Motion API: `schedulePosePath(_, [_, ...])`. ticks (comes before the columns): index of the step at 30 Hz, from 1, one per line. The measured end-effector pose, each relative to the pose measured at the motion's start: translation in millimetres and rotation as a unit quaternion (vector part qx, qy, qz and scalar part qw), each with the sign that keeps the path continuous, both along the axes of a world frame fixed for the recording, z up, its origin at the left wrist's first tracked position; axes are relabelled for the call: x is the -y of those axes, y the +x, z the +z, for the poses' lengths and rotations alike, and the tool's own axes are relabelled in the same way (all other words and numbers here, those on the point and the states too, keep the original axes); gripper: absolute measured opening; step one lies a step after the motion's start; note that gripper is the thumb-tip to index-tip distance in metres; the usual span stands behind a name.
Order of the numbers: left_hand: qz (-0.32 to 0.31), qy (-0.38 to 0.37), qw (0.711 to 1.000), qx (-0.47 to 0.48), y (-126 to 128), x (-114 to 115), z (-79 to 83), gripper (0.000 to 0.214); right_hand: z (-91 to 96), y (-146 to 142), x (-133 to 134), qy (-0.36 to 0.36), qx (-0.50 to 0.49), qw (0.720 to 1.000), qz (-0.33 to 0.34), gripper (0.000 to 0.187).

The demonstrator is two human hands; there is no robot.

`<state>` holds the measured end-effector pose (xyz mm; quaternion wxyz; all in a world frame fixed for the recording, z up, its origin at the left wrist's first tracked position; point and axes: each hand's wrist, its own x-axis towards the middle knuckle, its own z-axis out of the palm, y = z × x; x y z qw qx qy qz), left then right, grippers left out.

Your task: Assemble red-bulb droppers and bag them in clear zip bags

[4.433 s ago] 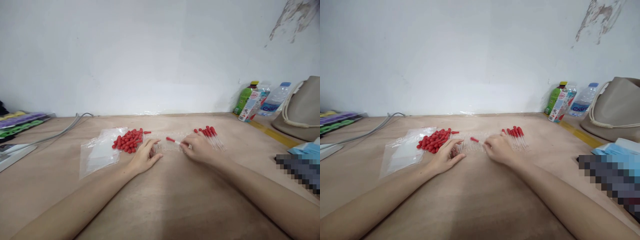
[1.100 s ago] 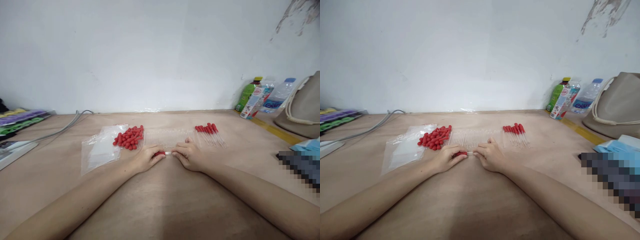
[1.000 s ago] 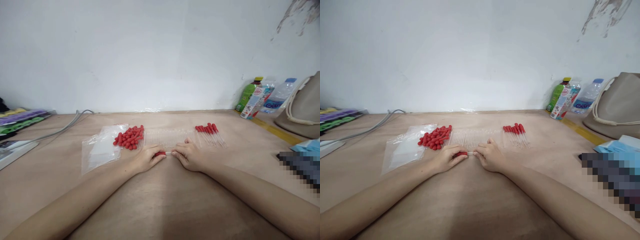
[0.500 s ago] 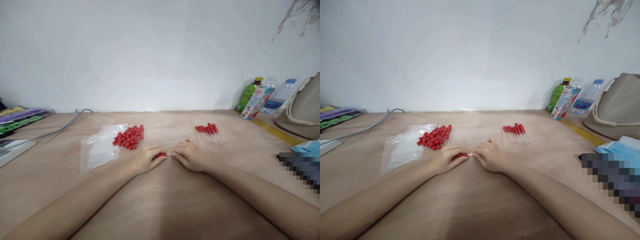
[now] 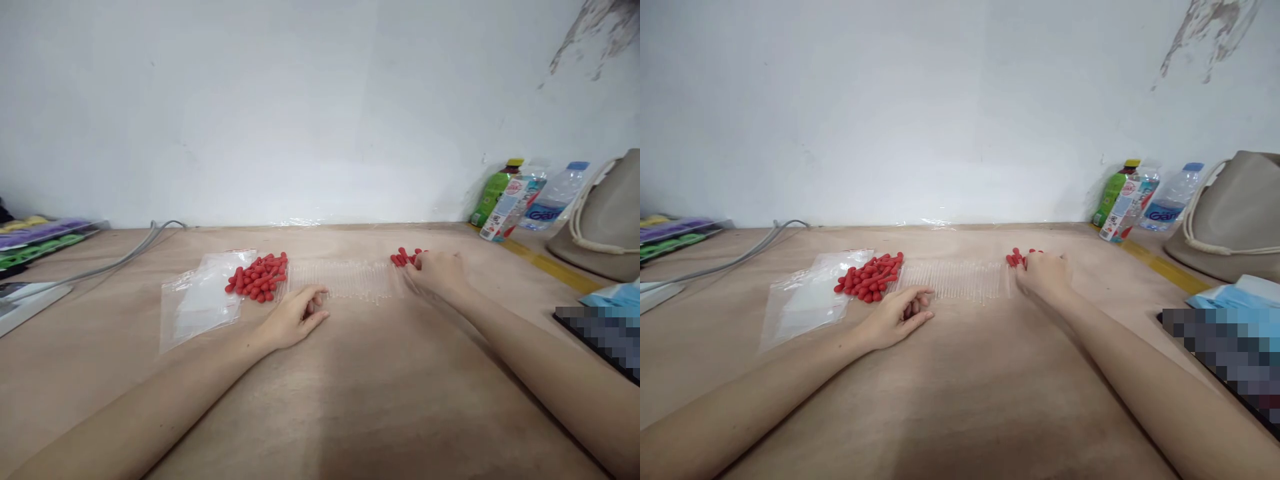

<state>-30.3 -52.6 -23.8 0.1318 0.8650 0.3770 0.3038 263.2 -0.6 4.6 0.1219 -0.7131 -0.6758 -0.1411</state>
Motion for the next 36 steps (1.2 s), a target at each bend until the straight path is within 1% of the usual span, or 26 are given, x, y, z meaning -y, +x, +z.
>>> schedulePosePath(3, [0.003,-0.001,1.000,-0.002,0.5,0.3,1.1,0.032,-3.0,10.5,-5.8,-0.039,0.010,0.999,-0.025,0.036])
schedulePosePath(6, [0.007,-0.006,1.000,-0.008,1.1,0.8,2.5,0.031,-1.7,10.9,-7.1,-0.052,0.027,0.997,-0.042,0.033])
schedulePosePath(9, [0.008,-0.008,1.000,-0.009,1.3,0.9,2.9,0.030,1.0,2.6,-3.8,-0.039,0.015,0.999,-0.015,0.034])
schedulePosePath(12, [0.012,-0.005,1.000,-0.012,1.2,0.3,2.7,0.027,-0.3,-8.8,1.6,-0.053,-0.040,0.998,0.025,0.034])
schedulePosePath(14, [0.015,-0.002,1.000,-0.016,1.0,-0.3,2.5,0.025,-3.9,-15.1,4.2,-0.060,-0.061,0.996,0.037,0.033])
schedulePosePath(17, [0.007,0.008,1.000,-0.022,1.3,-0.6,2.1,0.021,-10.9,-21.1,5.3,-0.058,-0.051,0.996,0.036,0.030])
schedulePosePath(22, [-0.001,0.019,0.999,-0.032,2.8,1.6,3.1,0.016,-21.4,-25.2,4.3,-0.039,-0.003,0.999,0.019,0.029])
schedulePosePath(24, [0.025,0.059,0.997,-0.047,1.2,0.7,6.3,0.015,-24.9,-26.5,5.2,-0.018,0.010,1.000,0.020,0.030])
schedulePosePath(26, [0.083,0.124,0.986,-0.079,-3.4,-3.1,11.6,0.014,-28.0,-29.0,7.4,0.033,0.014,0.999,0.032,0.031])
schedulePosePath(29, [0.201,0.205,0.947,-0.146,-15.2,-13.3,20.3,0.015,-31.7,-36.5,12.9,0.117,-0.005,0.989,0.090,0.028])
schedulePosePath(32, [0.286,0.229,0.907,-0.206,-27.0,-23.1,24.8,0.018,-34.4,-47.1,19.9,0.148,-0.052,0.972,0.177,0.022])
schedulePosePath(34, [0.314,0.227,0.892,-0.234,-31.7,-26.7,25.1,0.020,-35.7,-53.0,24.0,0.150,-0.080,0.959,0.228,0.019])
schedulePosePath(36, [0.326,0.223,0.885,-0.247,-33.9,-28.2,24.1,0.021,-36.4,-56.3,27.0,0.148,-0.091,0.947,0.269,0.018])
